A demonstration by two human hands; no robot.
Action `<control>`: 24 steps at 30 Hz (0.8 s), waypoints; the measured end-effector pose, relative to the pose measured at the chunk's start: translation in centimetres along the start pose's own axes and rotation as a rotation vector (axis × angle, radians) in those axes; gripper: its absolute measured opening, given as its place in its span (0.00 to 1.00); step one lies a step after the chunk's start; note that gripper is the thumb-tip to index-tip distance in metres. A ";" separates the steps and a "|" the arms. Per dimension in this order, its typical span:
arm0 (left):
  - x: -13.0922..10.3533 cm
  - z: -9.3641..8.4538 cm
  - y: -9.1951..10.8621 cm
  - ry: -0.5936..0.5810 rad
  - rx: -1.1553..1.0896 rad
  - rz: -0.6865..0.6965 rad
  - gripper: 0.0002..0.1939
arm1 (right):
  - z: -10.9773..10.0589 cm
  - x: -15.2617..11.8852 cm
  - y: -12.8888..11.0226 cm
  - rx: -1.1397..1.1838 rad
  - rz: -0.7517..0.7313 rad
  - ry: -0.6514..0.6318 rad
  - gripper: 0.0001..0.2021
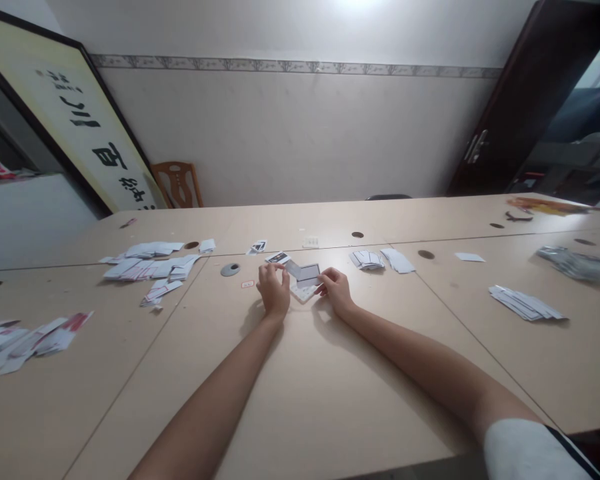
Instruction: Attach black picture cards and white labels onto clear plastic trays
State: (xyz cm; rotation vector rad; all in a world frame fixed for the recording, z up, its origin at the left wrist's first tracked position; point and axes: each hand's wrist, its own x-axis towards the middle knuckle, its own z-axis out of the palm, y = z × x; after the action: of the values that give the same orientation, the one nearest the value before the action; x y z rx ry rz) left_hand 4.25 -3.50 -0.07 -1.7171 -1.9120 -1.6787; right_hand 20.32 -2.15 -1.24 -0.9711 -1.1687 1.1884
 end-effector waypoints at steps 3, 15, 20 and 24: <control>0.0 0.0 -0.1 0.007 -0.008 -0.001 0.02 | 0.0 0.0 -0.1 -0.001 0.002 0.002 0.07; 0.3 0.2 -0.8 0.043 -0.036 -0.021 0.02 | 0.0 -0.1 -0.2 0.006 0.003 0.031 0.06; 0.4 0.3 -1.0 0.069 -0.054 -0.028 0.02 | 0.0 -0.3 -0.5 0.013 0.011 0.040 0.05; 0.4 0.3 -1.1 0.083 -0.077 -0.037 0.01 | 0.0 -0.3 -0.6 0.021 0.017 0.043 0.05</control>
State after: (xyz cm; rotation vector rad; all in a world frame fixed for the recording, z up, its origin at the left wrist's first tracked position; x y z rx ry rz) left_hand 3.48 -2.72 -0.63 -1.6193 -1.8778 -1.8293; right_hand 20.47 -2.52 -0.74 -0.9879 -1.1142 1.1853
